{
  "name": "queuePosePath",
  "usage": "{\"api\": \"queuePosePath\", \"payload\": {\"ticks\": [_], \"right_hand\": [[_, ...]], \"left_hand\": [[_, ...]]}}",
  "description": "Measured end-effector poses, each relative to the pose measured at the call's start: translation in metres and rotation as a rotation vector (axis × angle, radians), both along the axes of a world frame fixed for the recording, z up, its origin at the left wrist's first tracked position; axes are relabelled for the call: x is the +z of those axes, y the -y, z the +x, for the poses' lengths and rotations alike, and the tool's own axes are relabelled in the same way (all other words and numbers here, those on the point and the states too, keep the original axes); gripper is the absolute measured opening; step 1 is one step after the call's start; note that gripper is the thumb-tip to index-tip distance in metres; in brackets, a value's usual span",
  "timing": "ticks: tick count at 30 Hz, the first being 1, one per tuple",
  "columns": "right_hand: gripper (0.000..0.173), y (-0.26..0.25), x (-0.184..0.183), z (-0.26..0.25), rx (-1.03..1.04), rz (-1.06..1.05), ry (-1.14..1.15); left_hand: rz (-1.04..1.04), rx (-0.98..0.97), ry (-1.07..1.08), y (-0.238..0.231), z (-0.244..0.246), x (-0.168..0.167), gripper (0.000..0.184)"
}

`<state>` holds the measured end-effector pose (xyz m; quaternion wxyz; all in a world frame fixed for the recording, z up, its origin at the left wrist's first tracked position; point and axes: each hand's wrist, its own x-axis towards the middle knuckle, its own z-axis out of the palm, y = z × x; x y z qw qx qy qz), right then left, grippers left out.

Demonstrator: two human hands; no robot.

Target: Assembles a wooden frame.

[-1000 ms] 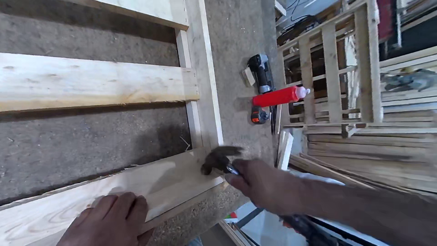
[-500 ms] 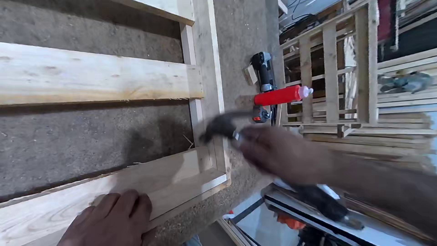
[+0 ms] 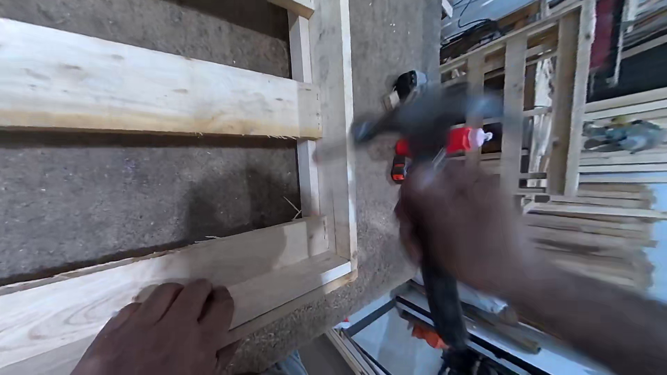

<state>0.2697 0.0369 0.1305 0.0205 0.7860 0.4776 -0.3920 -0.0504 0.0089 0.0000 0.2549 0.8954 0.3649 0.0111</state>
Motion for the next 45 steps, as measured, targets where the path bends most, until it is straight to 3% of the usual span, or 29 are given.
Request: {"api": "queuePosePath", "payload": {"ticks": [2, 3, 4, 8, 9, 12, 13, 15, 18, 21, 23, 26, 29, 31, 34, 37, 45], "right_hand": [[0.037, 0.025, -0.014, 0.003, 0.070, -0.424, 0.001], [0.039, 0.021, -0.016, 0.005, 0.121, -0.526, 0.008], [0.038, 0.011, -0.013, 0.005, 0.158, -0.527, 0.012], [0.037, -0.012, 0.004, -0.003, 0.004, -0.032, -0.046], [0.037, -0.003, 0.001, -0.004, -0.023, -0.010, -0.047], [0.039, 0.026, -0.015, -0.001, 0.050, -0.526, -0.021], [0.040, 0.023, -0.016, -0.001, 0.089, -0.594, -0.018], [0.038, 0.017, -0.008, -0.004, 0.054, -0.449, -0.057], [0.037, 0.028, 0.011, -0.007, -0.159, 0.065, -0.148], [0.042, 0.078, 0.013, -0.008, -0.422, 0.475, -0.338], [0.040, 0.129, -0.004, -0.022, -0.636, 0.593, -0.434], [0.032, 0.197, -0.040, -0.057, -0.958, 0.558, -0.495], [0.039, 0.247, -0.079, -0.092, -1.093, 0.478, -0.630], [0.042, 0.266, -0.099, -0.113, -1.143, 0.510, -0.704], [0.042, 0.273, -0.120, -0.129, -1.227, 0.666, -0.794], [0.040, 0.271, -0.134, -0.127, -1.344, 0.736, -0.899], [0.043, 0.270, -0.175, -0.103, -1.305, 0.722, -1.106]], "left_hand": [[-0.017, -0.014, -0.007, -0.001, 0.000, 0.002, 0.044], [-0.015, -0.022, -0.005, -0.002, 0.000, 0.002, 0.044], [-0.014, -0.025, -0.007, 0.000, 0.000, 0.002, 0.044], [0.018, -0.012, 0.002, 0.001, -0.001, -0.001, 0.045], [0.016, -0.005, 0.000, 0.000, -0.001, -0.001, 0.044], [0.002, -0.013, -0.006, -0.001, -0.001, 0.002, 0.042], [-0.004, -0.014, -0.005, -0.001, -0.001, 0.004, 0.042], [-0.001, -0.012, -0.002, 0.000, -0.001, 0.004, 0.044], [0.010, -0.017, -0.011, 0.001, -0.001, 0.003, 0.048], [0.043, -0.055, -0.033, 0.001, 0.001, 0.002, 0.053], [0.046, -0.070, -0.075, 0.002, 0.004, 0.004, 0.059], [-0.062, -0.099, -0.162, -0.002, 0.011, 0.011, 0.068], [-0.294, -0.157, -0.185, -0.014, 0.031, 0.024, 0.074], [-0.283, -0.256, -0.106, -0.019, 0.054, 0.022, 0.072], [-0.264, -0.388, -0.074, -0.019, 0.101, 0.017, 0.063], [-0.364, -0.367, -0.024, -0.015, 0.139, 0.010, 0.048], [-0.417, -0.188, 0.092, -0.005, 0.145, 0.004, 0.026]]}}
